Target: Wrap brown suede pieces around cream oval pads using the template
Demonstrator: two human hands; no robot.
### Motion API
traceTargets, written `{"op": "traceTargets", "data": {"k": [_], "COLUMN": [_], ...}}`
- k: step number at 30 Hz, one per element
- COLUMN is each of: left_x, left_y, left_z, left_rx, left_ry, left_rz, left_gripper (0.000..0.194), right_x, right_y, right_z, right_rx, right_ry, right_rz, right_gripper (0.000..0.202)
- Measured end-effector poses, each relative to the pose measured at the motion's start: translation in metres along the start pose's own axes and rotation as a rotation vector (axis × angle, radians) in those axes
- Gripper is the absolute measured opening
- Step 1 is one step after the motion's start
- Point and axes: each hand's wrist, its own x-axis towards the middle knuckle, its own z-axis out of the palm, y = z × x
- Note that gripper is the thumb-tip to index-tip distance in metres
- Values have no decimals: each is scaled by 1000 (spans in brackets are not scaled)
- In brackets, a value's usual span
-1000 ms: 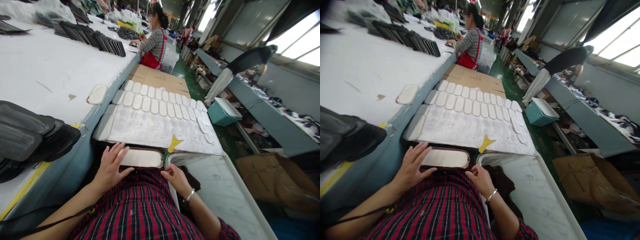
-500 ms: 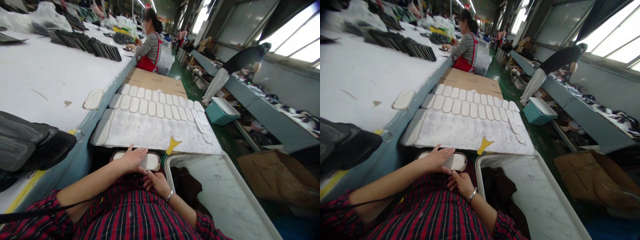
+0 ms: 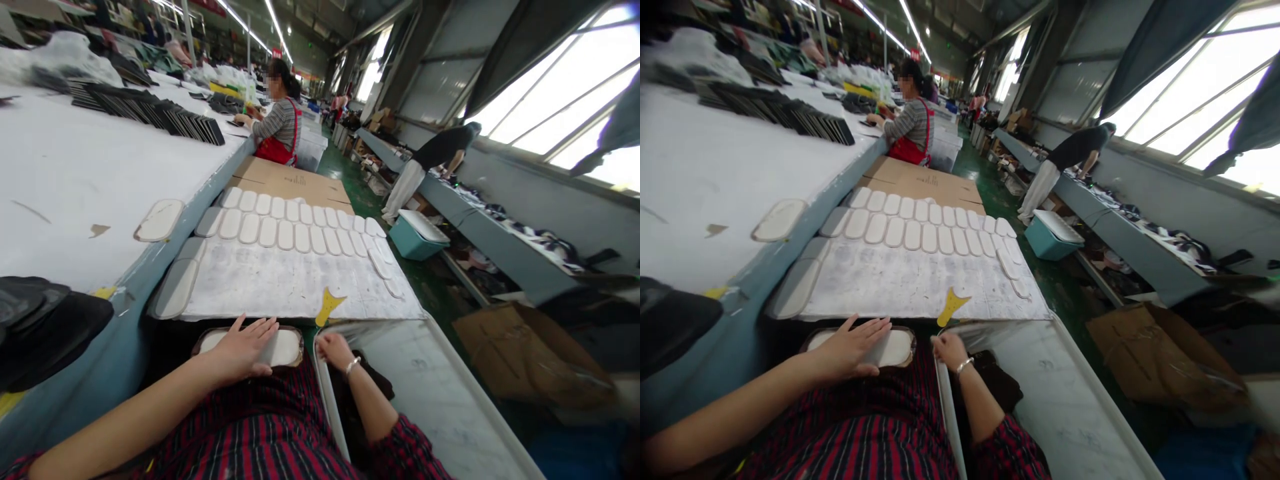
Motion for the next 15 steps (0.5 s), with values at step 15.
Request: {"op": "traceTargets", "data": {"k": [15], "left_x": [72], "left_y": [8], "left_z": [-25], "left_rx": [-72], "left_ry": [23], "left_rz": [33], "left_gripper": [26], "right_x": [125], "right_y": [2], "right_z": [-21], "right_rx": [-248], "right_ry": [348], "right_rz": [132], "right_gripper": [86]}}
